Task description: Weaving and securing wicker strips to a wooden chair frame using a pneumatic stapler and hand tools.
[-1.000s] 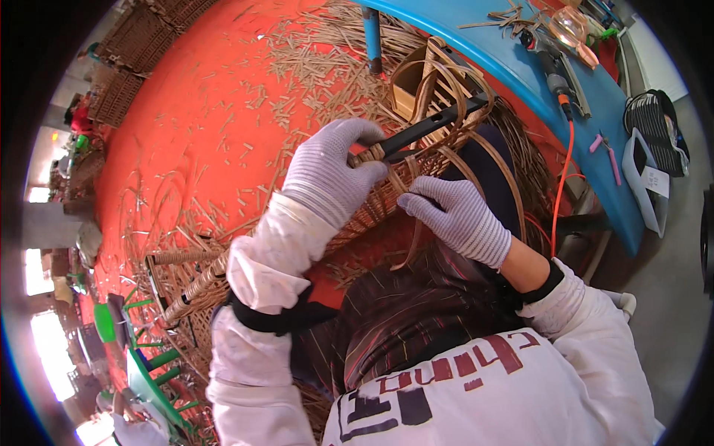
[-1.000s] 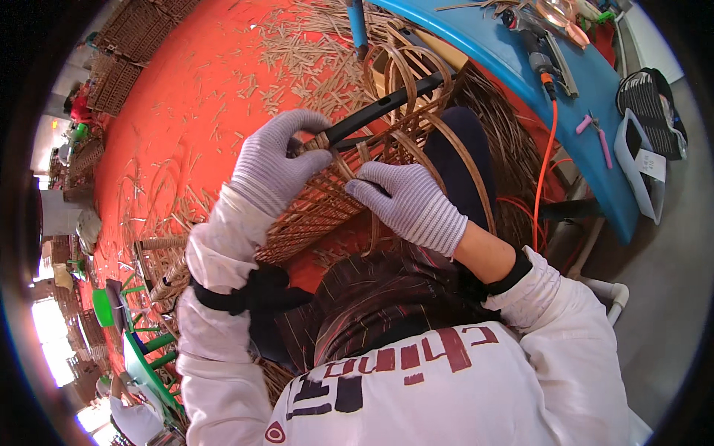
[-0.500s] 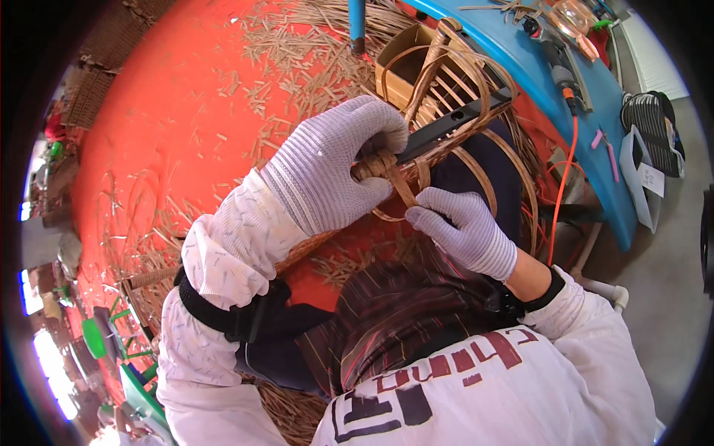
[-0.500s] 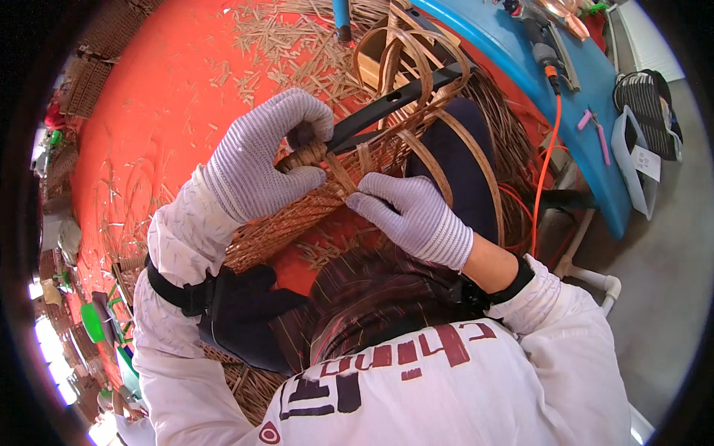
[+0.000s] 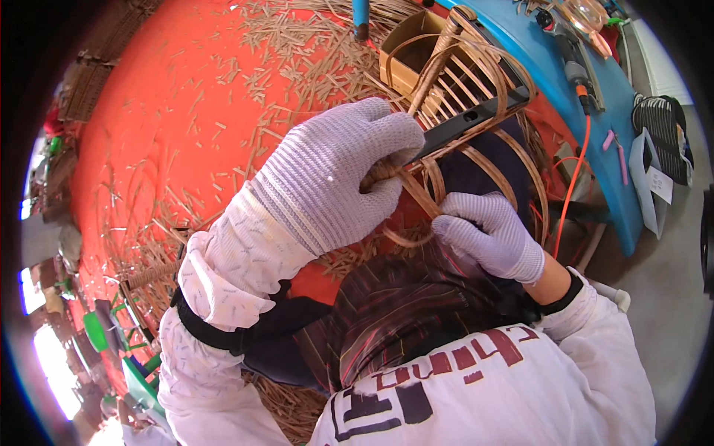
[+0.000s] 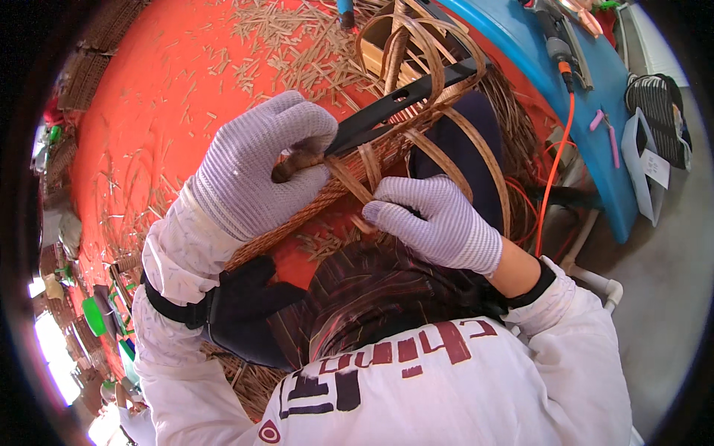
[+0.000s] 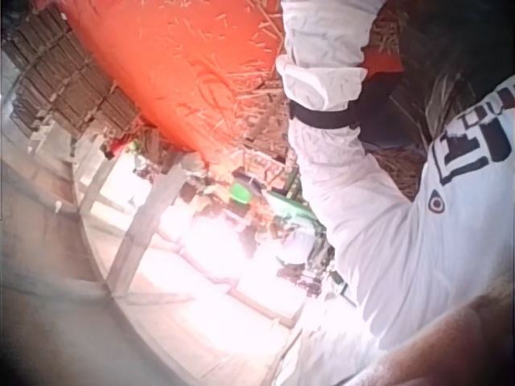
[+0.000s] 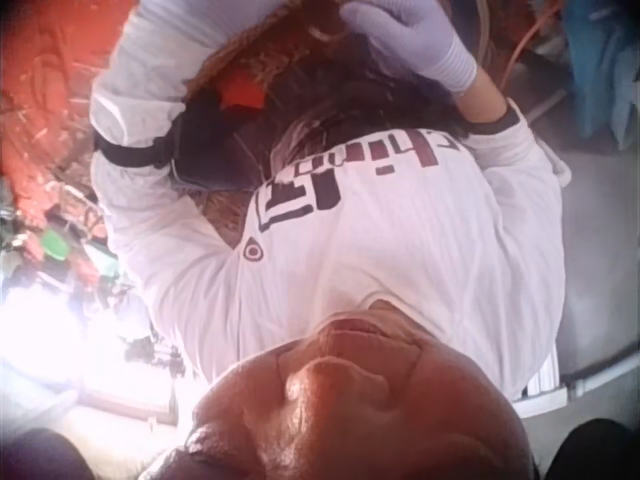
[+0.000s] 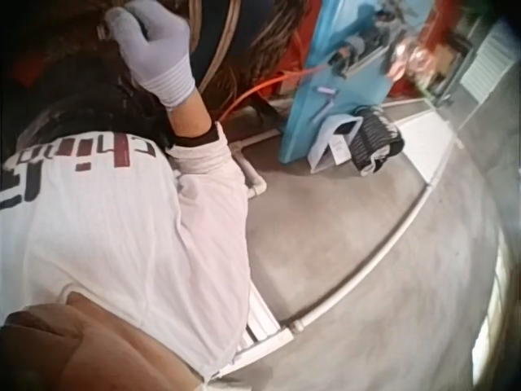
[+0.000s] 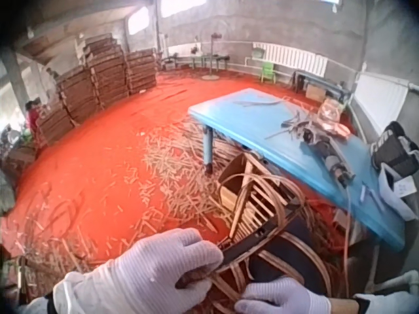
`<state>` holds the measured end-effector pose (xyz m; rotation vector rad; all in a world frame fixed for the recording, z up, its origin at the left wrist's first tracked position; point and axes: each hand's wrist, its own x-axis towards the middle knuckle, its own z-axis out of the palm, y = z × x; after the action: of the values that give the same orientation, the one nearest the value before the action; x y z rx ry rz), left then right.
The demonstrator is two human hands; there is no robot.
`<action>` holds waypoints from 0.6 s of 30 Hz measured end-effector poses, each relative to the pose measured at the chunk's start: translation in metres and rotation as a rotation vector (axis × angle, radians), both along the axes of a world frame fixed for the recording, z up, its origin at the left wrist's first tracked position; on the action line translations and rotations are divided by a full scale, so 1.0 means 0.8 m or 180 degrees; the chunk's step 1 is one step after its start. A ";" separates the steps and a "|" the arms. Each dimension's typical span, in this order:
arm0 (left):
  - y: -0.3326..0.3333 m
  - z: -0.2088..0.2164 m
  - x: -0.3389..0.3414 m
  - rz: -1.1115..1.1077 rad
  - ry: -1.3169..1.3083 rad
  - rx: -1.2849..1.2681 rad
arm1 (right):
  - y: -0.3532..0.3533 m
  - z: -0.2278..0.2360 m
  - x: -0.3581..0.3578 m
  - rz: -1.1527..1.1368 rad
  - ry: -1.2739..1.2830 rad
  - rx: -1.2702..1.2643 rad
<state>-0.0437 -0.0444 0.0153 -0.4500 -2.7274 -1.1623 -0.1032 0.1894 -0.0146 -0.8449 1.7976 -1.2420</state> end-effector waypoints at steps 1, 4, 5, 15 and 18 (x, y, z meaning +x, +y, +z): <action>-0.002 0.002 0.001 -0.0017 -0.0013 -0.0012 | 0.002 0.007 -0.001 -0.0049 -0.0428 0.0082; -0.008 0.005 0.005 -0.0005 -0.0272 -0.0314 | 0.005 0.017 0.000 -0.0343 -0.1742 0.0241; -0.008 0.002 0.006 0.0041 -0.0234 -0.0109 | 0.006 0.018 0.001 -0.0361 -0.1745 0.0221; 0.006 0.001 0.014 0.0405 0.0333 -0.0572 | -0.007 0.044 -0.011 -0.0932 -0.2629 -0.0528; 0.015 0.006 0.011 0.0423 0.0383 -0.0719 | -0.023 0.051 -0.019 -0.1011 -0.2404 -0.0644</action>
<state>-0.0349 -0.0324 0.0198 -0.3456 -2.7454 -0.7736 -0.1187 0.1711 0.0264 -0.1287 1.2196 -1.6806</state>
